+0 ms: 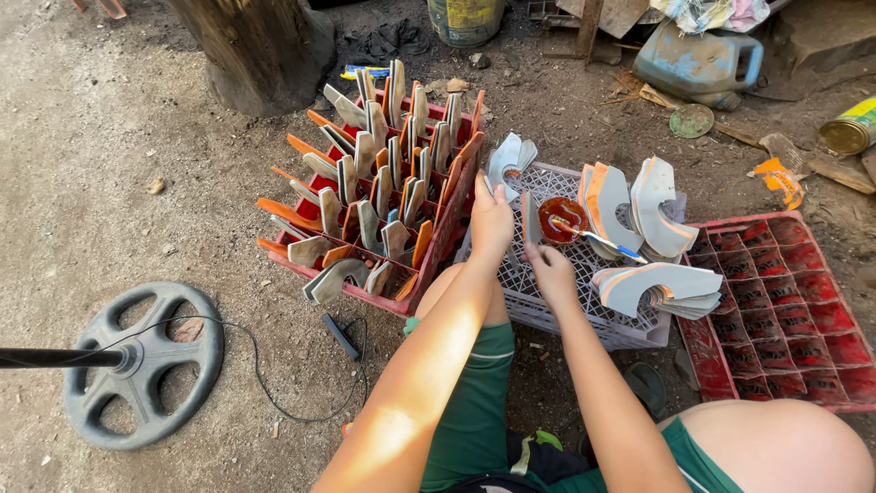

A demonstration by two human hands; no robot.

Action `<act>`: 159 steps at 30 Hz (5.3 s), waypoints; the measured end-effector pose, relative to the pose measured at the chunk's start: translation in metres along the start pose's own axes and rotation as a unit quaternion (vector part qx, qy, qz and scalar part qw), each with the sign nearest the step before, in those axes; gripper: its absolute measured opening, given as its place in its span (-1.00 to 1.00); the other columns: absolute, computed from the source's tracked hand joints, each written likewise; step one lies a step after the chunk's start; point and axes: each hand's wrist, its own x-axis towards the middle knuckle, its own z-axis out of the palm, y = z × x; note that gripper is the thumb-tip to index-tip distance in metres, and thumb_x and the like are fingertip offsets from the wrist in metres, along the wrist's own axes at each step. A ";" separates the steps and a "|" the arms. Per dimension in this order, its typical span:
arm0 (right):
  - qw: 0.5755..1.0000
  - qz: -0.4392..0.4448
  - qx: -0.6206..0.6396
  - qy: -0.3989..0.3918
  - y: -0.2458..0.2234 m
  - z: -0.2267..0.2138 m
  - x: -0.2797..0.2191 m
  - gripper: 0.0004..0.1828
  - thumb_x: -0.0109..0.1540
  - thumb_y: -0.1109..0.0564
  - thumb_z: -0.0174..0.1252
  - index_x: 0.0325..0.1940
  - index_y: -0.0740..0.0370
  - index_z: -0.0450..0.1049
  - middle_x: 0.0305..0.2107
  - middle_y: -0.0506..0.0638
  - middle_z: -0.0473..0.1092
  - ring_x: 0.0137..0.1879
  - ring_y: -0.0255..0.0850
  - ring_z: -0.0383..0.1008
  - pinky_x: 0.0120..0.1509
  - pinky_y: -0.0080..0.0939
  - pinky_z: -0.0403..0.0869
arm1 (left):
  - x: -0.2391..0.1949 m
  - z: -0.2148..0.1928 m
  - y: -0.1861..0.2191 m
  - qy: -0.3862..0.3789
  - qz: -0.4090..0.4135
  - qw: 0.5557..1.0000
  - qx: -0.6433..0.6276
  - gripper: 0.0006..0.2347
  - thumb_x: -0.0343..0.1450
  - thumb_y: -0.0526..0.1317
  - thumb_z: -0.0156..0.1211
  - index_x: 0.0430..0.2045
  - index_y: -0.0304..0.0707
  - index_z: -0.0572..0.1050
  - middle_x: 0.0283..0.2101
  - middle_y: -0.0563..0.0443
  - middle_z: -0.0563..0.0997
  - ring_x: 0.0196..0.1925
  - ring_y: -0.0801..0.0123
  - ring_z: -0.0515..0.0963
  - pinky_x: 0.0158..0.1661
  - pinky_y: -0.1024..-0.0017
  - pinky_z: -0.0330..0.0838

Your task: The person sits on the ground and paints curved gray parts orange using a small brush and a container of paint. They repeatedly dip the brush, apply paint to each part, and place finished pieces into a red crate.

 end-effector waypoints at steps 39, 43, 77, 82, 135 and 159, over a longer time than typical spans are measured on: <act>0.932 -0.318 -0.167 -0.038 -0.121 -0.138 -0.064 0.37 -0.15 -0.03 0.57 0.58 0.24 -0.07 0.13 0.19 0.37 0.08 0.02 0.44 0.22 -0.05 0.43 | -0.005 0.029 -0.004 -0.145 -0.140 0.899 -0.389 -0.80 0.53 -0.32 0.01 0.00 -0.43 0.41 -0.12 -0.19 0.69 -0.17 0.19 0.68 -0.10 0.30 0.57; 0.864 -0.405 -0.299 -0.009 -0.116 -0.121 -0.070 0.03 -0.10 -0.14 0.55 0.36 0.23 0.32 0.03 0.15 0.41 0.17 0.06 0.39 0.28 0.03 0.34 | -0.008 0.033 -0.004 -0.102 -0.100 0.903 -0.405 -0.70 0.47 -0.42 0.12 0.11 -0.39 0.35 -0.13 -0.14 0.67 -0.16 0.33 0.66 -0.13 0.44 0.54; 0.872 -0.366 -0.285 -0.155 -0.112 -0.152 -0.063 -0.35 0.13 -0.09 0.35 0.20 0.32 0.47 0.05 0.19 0.48 0.18 0.05 0.47 0.25 -0.04 0.41 | -0.032 -0.003 0.047 -0.335 -0.128 0.796 -0.489 -0.58 0.56 -0.03 0.00 0.32 -0.10 0.27 0.08 -0.18 0.60 0.02 0.05 0.67 -0.08 0.11 0.64; 0.852 -0.393 -0.313 -0.144 -0.116 -0.152 -0.065 -0.34 0.10 -0.08 0.37 0.19 0.32 0.48 0.04 0.18 0.49 0.17 0.07 0.47 0.27 0.02 0.37 | -0.031 -0.006 0.048 -0.328 -0.134 0.793 -0.495 -0.61 0.58 -0.06 0.00 0.31 -0.13 0.28 0.08 -0.21 0.60 0.02 0.04 0.68 -0.06 0.12 0.66; 0.868 -0.101 0.485 0.043 -0.058 -0.137 0.001 -0.54 0.44 -0.29 -0.13 -0.17 0.15 0.26 -0.37 0.06 0.43 -0.11 0.07 0.60 0.10 0.22 0.57 | -0.101 0.026 0.061 -0.308 0.316 0.857 0.266 -0.53 0.15 0.17 0.41 -0.20 -0.06 0.64 -0.21 -0.02 0.70 0.06 0.16 0.61 0.29 -0.38 -0.02; 0.981 -0.039 0.173 0.084 -0.054 -0.179 0.073 -0.37 0.32 -0.36 -0.16 0.13 0.14 0.46 -0.09 0.05 0.56 0.00 -0.17 0.56 0.06 -0.10 0.48 | -0.043 0.010 0.071 -0.314 0.356 0.817 0.327 -0.59 0.31 -0.03 0.42 -0.14 -0.29 0.44 -0.16 -0.17 0.64 -0.08 -0.03 0.64 -0.10 0.10 0.52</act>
